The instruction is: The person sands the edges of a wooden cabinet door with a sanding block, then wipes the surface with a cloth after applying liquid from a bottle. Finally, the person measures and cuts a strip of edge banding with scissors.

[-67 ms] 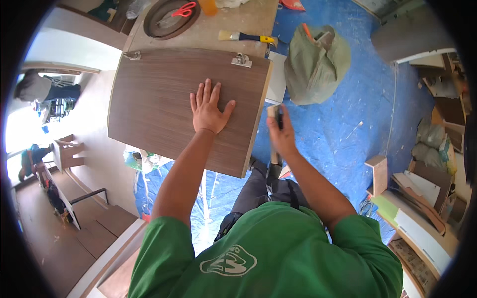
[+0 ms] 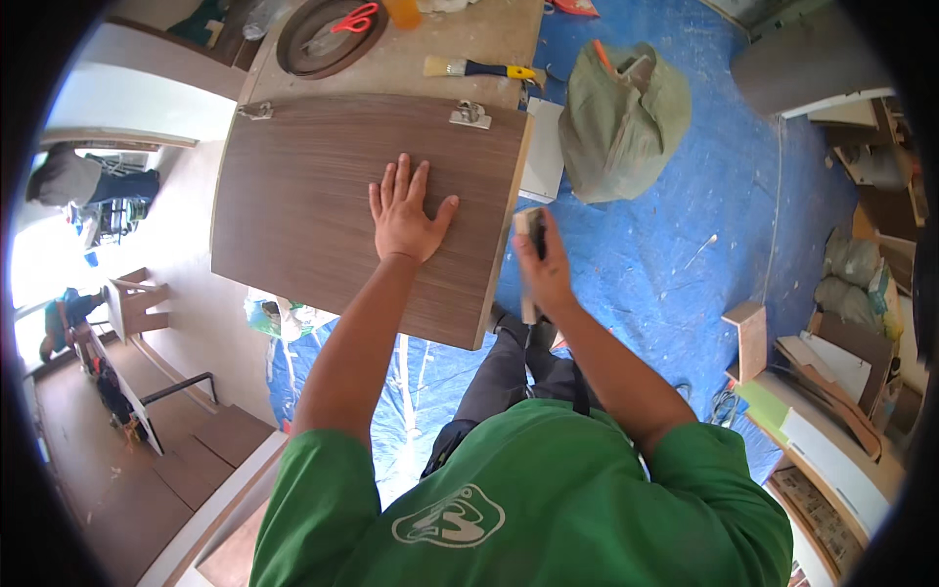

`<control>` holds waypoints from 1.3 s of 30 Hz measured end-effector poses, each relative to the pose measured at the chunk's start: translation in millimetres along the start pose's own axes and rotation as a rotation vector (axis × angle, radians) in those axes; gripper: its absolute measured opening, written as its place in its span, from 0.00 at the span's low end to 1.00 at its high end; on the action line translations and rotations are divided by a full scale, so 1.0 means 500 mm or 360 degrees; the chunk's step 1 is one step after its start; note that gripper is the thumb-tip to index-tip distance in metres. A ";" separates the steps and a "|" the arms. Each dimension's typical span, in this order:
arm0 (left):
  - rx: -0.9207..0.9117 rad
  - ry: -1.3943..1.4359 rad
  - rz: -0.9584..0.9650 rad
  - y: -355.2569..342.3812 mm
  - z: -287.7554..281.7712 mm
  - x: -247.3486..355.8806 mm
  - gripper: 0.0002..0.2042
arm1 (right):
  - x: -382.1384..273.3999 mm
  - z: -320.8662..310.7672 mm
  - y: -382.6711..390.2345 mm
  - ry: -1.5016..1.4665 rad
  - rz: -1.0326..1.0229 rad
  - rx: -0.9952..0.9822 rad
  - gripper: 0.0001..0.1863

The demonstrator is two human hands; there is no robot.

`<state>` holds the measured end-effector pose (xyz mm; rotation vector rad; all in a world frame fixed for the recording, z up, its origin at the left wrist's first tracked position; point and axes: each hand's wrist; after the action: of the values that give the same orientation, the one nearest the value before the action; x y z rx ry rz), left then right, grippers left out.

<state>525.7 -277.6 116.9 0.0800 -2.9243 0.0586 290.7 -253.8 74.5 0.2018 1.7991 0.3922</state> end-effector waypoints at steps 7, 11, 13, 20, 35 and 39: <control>0.0065 -0.0168 0.0061 -0.016 0.029 -0.009 0.37 | 0.064 0.056 0.110 0.0124 -0.0266 -0.0139 0.46; 0.0077 -0.0255 0.0080 -0.013 0.047 -0.015 0.38 | 0.049 0.052 0.015 -0.0106 -0.0343 -0.0125 0.44; 0.0076 -0.0272 0.0106 -0.014 0.045 -0.015 0.38 | 0.024 0.051 -0.081 -0.0226 -0.0287 -0.0110 0.42; 0.0083 -0.0288 0.0206 -0.020 0.051 -0.014 0.38 | -0.068 0.010 -0.235 -0.0768 -0.0145 -0.0184 0.40; 0.0023 -0.0303 0.0219 -0.024 0.047 -0.009 0.38 | -0.060 -0.007 -0.308 -0.0224 -0.0245 0.0333 0.38; -0.0014 -0.0282 0.0161 -0.008 0.045 -0.024 0.39 | 0.016 0.043 -0.097 -0.0195 -0.0090 0.0060 0.43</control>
<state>532.7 -281.8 92.6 -0.0680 -3.1036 0.0579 312.5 -292.8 44.9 0.1966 1.6884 0.2997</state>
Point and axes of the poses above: each hand's wrist, its own y-axis away from the middle knuckle, its own z-axis out of the palm, x = y × z, and after that the axes turned 10 degrees about z, right-handed
